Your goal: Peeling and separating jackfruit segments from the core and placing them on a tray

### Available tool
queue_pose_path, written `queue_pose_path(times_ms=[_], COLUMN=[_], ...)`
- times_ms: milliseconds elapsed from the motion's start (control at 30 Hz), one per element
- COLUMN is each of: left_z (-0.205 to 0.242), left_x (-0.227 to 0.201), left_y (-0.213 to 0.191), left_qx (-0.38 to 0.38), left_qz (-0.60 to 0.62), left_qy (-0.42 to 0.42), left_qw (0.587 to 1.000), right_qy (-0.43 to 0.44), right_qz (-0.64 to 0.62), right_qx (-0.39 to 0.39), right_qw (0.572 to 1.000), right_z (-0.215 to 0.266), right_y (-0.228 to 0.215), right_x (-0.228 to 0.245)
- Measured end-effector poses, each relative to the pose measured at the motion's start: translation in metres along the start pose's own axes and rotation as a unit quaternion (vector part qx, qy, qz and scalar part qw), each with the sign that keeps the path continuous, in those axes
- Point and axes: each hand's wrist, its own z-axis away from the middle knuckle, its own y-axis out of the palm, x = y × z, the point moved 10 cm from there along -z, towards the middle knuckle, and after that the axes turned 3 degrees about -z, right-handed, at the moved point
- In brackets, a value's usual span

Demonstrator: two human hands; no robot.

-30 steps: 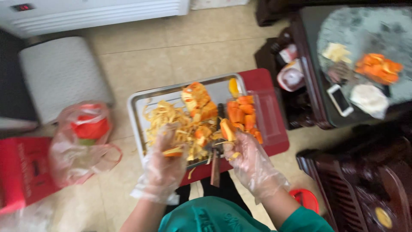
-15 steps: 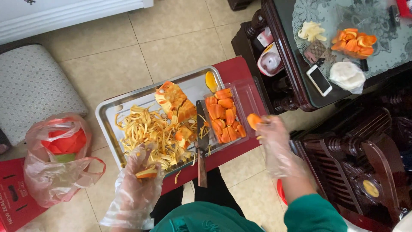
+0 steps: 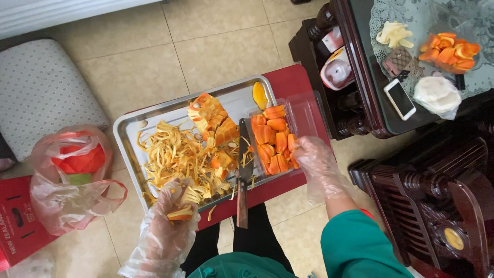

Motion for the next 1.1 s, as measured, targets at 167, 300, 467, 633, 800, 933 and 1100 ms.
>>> queue_pose_path(times_ms=[167,300,467,633,800,933,1100], left_z=[-0.029,0.007,0.013,0.012,0.064,0.056,0.066], left_x=[0.001,-0.003,-0.010,-0.015,-0.055,-0.060,-0.051], left_y=[-0.009,0.006,0.014,0.016,0.016,0.023,0.041], left_qx=[0.011,-0.035,0.023,0.059,0.115,0.155,0.222], left_qz=[-0.031,0.021,0.061,0.068,-0.309,-0.185,0.052], left_qy=[0.091,0.022,0.044,0.046,0.641,0.629,0.135], left_qw=[0.995,0.999,0.997,0.995,0.693,0.739,0.964], right_qy=[0.070,0.002,0.071,0.065,-0.002,-0.298,-0.520], right_qz=[-0.035,-0.008,-0.012,-0.325,-0.424,-0.386,-0.157], right_qx=[0.000,0.006,0.098,0.009,0.080,0.016,-0.015], right_qw=[0.997,1.000,0.993,0.943,0.902,0.873,0.839], right_z=[-0.007,-0.011,-0.019,0.000,0.060,0.131,0.184], right_y=[0.003,-0.012,-0.016,-0.052,-0.071,-0.084,-0.075], right_x=[-0.007,0.017,0.008,0.013,0.114,0.228,0.315])
